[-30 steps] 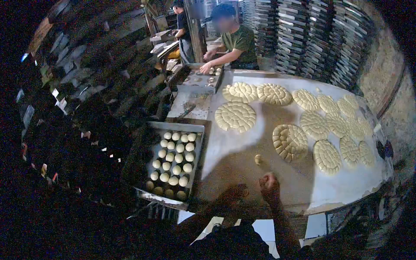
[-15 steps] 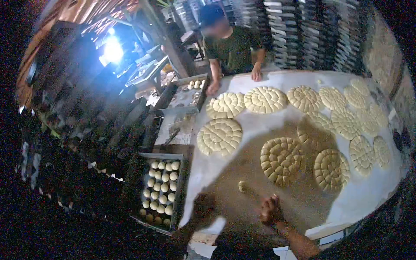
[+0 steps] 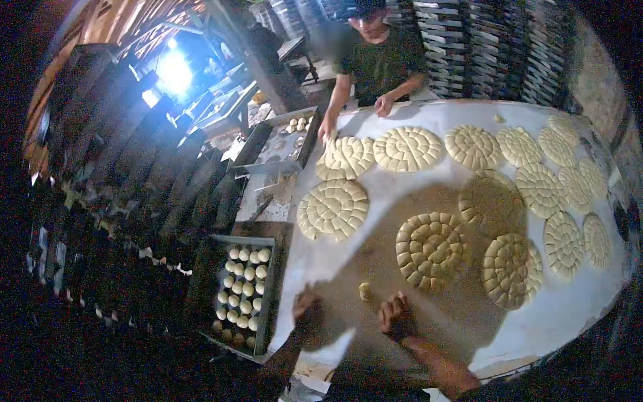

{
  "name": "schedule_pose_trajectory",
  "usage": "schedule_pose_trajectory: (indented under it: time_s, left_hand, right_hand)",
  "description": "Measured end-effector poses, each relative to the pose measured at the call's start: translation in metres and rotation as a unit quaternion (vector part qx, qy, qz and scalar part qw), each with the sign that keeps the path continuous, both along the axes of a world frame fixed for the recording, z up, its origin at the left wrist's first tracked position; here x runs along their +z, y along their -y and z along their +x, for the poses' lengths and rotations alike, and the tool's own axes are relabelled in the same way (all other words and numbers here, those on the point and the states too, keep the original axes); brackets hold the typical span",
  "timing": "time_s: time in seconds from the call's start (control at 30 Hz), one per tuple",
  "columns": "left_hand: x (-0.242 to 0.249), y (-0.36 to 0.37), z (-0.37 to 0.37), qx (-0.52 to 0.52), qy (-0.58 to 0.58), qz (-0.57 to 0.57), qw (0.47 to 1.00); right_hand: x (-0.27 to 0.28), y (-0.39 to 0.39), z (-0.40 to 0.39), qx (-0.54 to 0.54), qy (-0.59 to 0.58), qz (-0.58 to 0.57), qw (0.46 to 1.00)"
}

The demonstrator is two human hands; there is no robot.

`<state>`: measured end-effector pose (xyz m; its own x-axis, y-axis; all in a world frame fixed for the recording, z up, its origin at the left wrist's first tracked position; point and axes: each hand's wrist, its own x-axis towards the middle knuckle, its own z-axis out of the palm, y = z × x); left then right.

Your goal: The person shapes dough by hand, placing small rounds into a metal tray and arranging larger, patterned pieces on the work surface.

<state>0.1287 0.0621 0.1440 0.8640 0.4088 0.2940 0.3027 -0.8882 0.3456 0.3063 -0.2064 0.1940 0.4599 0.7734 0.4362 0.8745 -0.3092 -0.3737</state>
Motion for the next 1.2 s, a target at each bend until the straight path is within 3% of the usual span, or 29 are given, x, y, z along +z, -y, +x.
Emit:
schedule_pose_trajectory:
  time_s: [0.03, 0.1, 0.13, 0.2, 0.23, 0.27, 0.33, 0.4, 0.47, 0.53, 0.57, 0.63, 0.67, 0.7, 0.77, 0.83, 0.9, 0.97, 1.0, 1.03, 1.07, 1.13, 1.17, 1.2]
  left_hand:
    - [0.014, 0.015, 0.028, 0.012, 0.072, -0.018, 0.997]
    - [0.051, 0.054, 0.032, 0.049, 0.062, -0.109, 0.991]
    - [0.051, 0.065, 0.017, -0.008, 0.039, -0.068, 0.997]
    - [0.05, 0.079, -0.018, -0.124, -0.008, 0.016, 0.992]
    - [0.065, 0.084, -0.037, -0.1, -0.034, -0.041, 0.993]
    - [0.065, 0.073, -0.05, -0.07, -0.045, 0.04, 0.996]
    - [0.08, 0.052, -0.054, -0.04, -0.018, 0.074, 0.996]
    - [0.106, 0.01, -0.023, -0.039, 0.081, -0.002, 0.996]
    - [0.095, 0.002, -0.007, -0.035, 0.061, -0.005, 0.997]
    - [0.055, 0.029, 0.017, -0.029, -0.04, -0.035, 0.998]
    - [0.029, 0.04, 0.025, -0.026, -0.068, -0.096, 0.993]
    - [-0.038, 0.078, -0.007, -0.134, 0.057, -0.114, 0.983]
    - [-0.05, 0.091, -0.026, -0.194, 0.082, -0.129, 0.969]
    - [-0.04, 0.09, -0.046, -0.237, 0.034, -0.174, 0.955]
    - [-0.003, 0.064, -0.088, -0.307, -0.034, -0.261, 0.914]
    - [0.056, -0.001, -0.122, -0.295, -0.029, -0.286, 0.911]
    - [0.109, -0.082, -0.166, -0.237, -0.007, -0.276, 0.932]
    - [0.143, -0.164, -0.22, -0.122, 0.003, -0.225, 0.967]
    - [0.149, -0.2, -0.248, -0.044, -0.009, -0.191, 0.981]
    - [0.149, -0.233, -0.277, 0.04, -0.027, -0.157, 0.986]
    - [0.142, -0.259, -0.302, 0.116, -0.052, -0.131, 0.983]
    - [0.116, -0.297, -0.338, 0.239, -0.089, -0.13, 0.958]
    - [0.101, -0.308, -0.351, 0.297, -0.106, -0.135, 0.939]
    - [0.096, -0.315, -0.354, 0.294, -0.146, -0.143, 0.934]
  right_hand:
    - [-0.005, -0.017, -0.008, -0.034, -0.021, 0.032, 0.999]
    - [-0.012, -0.026, -0.034, -0.007, -0.056, -0.009, 0.998]
    - [-0.016, -0.02, -0.05, 0.01, -0.079, -0.036, 0.996]
    - [-0.043, 0.016, -0.054, 0.15, 0.061, -0.112, 0.98]
    - [-0.047, 0.033, -0.047, 0.22, 0.132, -0.14, 0.956]
    - [-0.05, 0.051, -0.028, 0.252, 0.042, -0.077, 0.964]
    - [-0.019, 0.044, -0.003, 0.172, -0.036, -0.025, 0.984]
    - [-0.004, 0.004, 0.008, 0.008, -0.024, -0.025, 0.999]
    - [0.0, -0.032, -0.001, -0.09, -0.041, -0.003, 0.995]
    - [0.005, -0.063, -0.027, -0.172, -0.044, 0.029, 0.984]
    - [0.002, -0.064, -0.04, -0.154, -0.095, 0.034, 0.983]
    - [-0.006, -0.05, -0.075, -0.124, -0.199, 0.044, 0.971]
    - [-0.006, -0.037, -0.085, -0.059, -0.051, -0.001, 0.997]
    - [-0.007, -0.021, -0.089, 0.008, 0.099, -0.042, 0.994]
    - [0.006, 0.009, -0.079, -0.039, -0.109, -0.109, 0.987]
    - [0.038, 0.016, -0.046, -0.113, -0.332, -0.228, 0.908]
    - [0.028, 0.013, -0.023, -0.177, -0.403, -0.241, 0.865]
    - [0.028, -0.049, -0.048, -0.147, -0.371, -0.2, 0.895]
    - [0.051, -0.116, -0.086, -0.09, -0.526, -0.075, 0.843]
    - [0.065, -0.167, -0.119, -0.045, -0.497, -0.109, 0.86]
    - [0.097, -0.227, -0.164, 0.021, -0.583, -0.055, 0.81]
    - [0.148, -0.339, -0.238, -0.134, -0.833, -0.018, 0.536]
    - [0.156, -0.366, -0.264, 0.093, -0.685, -0.13, 0.711]
    - [0.164, -0.393, -0.29, 0.261, -0.454, -0.136, 0.841]
